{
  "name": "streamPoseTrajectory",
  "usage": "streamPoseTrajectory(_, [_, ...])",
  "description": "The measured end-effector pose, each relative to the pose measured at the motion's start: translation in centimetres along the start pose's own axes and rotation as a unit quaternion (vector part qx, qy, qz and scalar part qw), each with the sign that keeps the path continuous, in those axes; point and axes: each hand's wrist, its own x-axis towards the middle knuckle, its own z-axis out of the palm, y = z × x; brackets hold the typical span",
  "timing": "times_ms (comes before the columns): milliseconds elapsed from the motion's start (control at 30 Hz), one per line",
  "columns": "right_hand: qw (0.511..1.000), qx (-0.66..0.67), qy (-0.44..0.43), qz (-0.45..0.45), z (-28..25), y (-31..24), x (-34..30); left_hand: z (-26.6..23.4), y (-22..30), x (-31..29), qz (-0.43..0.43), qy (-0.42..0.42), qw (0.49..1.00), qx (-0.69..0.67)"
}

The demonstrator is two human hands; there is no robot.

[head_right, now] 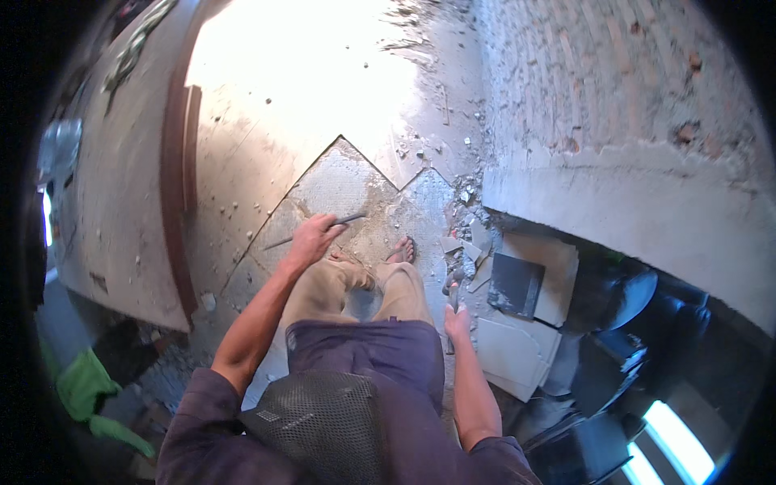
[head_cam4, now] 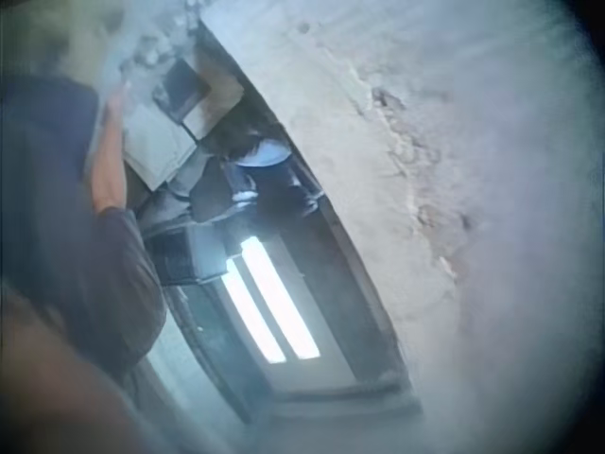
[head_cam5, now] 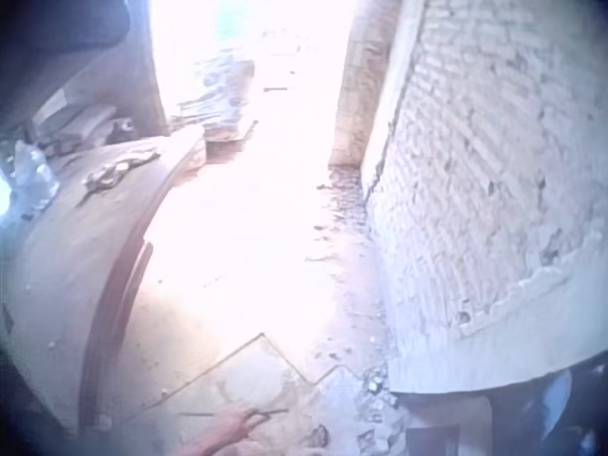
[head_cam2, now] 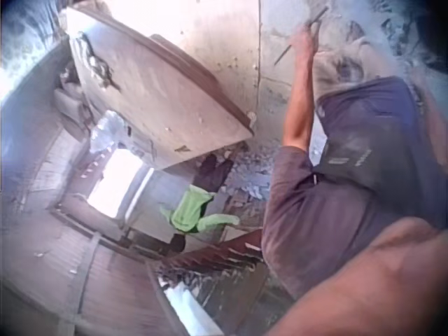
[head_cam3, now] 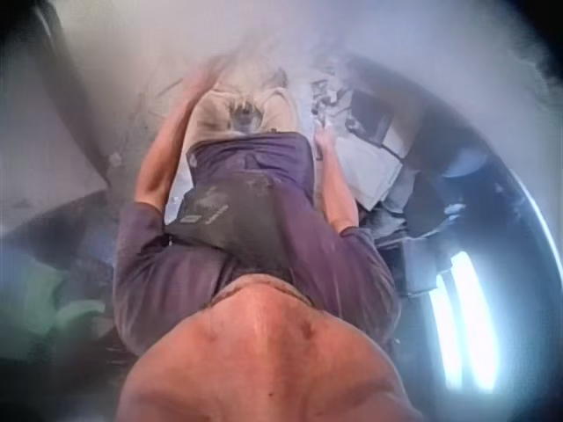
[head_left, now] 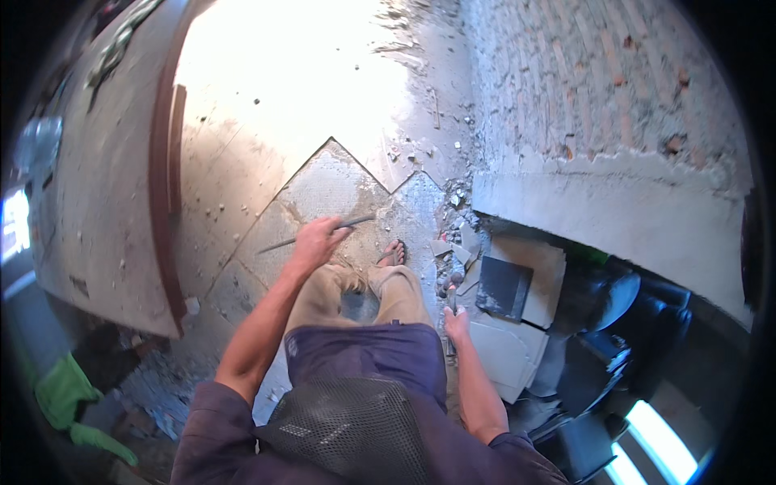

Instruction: The person uses a hammer and a chisel to break and lift floor tiles from a concrete floor.

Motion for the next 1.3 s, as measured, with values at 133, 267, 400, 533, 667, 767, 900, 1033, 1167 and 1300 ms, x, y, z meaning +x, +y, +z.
streamPoseTrajectory(133, [0.993,0.087,0.085,-0.014,5.6,6.8,6.7,10.3,3.9,8.6,0.140,-0.104,0.985,0.015])
streamPoseTrajectory(267, [0.944,0.316,0.049,0.087,9.9,8.7,11.2,22.2,5.1,12.8,0.236,-0.202,0.950,0.028])
streamPoseTrajectory(400, [0.912,0.373,0.098,0.136,14.2,10.1,12.3,33.1,3.1,12.8,0.312,-0.214,0.926,-0.008])
streamPoseTrajectory(533, [0.870,0.458,0.107,0.152,19.0,11.9,17.4,43.9,-0.4,13.5,0.383,-0.213,0.899,-0.026])
streamPoseTrajectory(667, [0.834,0.517,0.150,0.119,22.3,15.7,23.6,52.7,-0.1,16.1,0.466,-0.190,0.864,-0.018])
streamPoseTrajectory(767, [0.821,0.532,0.190,0.079,27.5,16.9,26.5,57.3,-3.5,16.5,0.477,-0.168,0.863,-0.021])
streamPoseTrajectory(900, [0.768,0.588,0.248,0.061,30.3,17.0,29.2,62.0,-5.1,17.8,0.519,-0.115,0.847,-0.008])
streamPoseTrajectory(1033, [0.712,0.633,0.305,0.014,30.5,18.7,30.4,65.4,-4.9,18.9,0.552,-0.150,0.820,0.030])
streamPoseTrajectory(1167, [0.623,0.701,0.346,0.020,30.4,19.1,29.4,65.7,-7.0,18.9,0.551,-0.173,0.815,0.039])
streamPoseTrajectory(1300, [0.594,0.682,0.425,0.022,26.7,18.4,27.3,66.3,-6.7,17.9,0.517,-0.155,0.841,0.034])
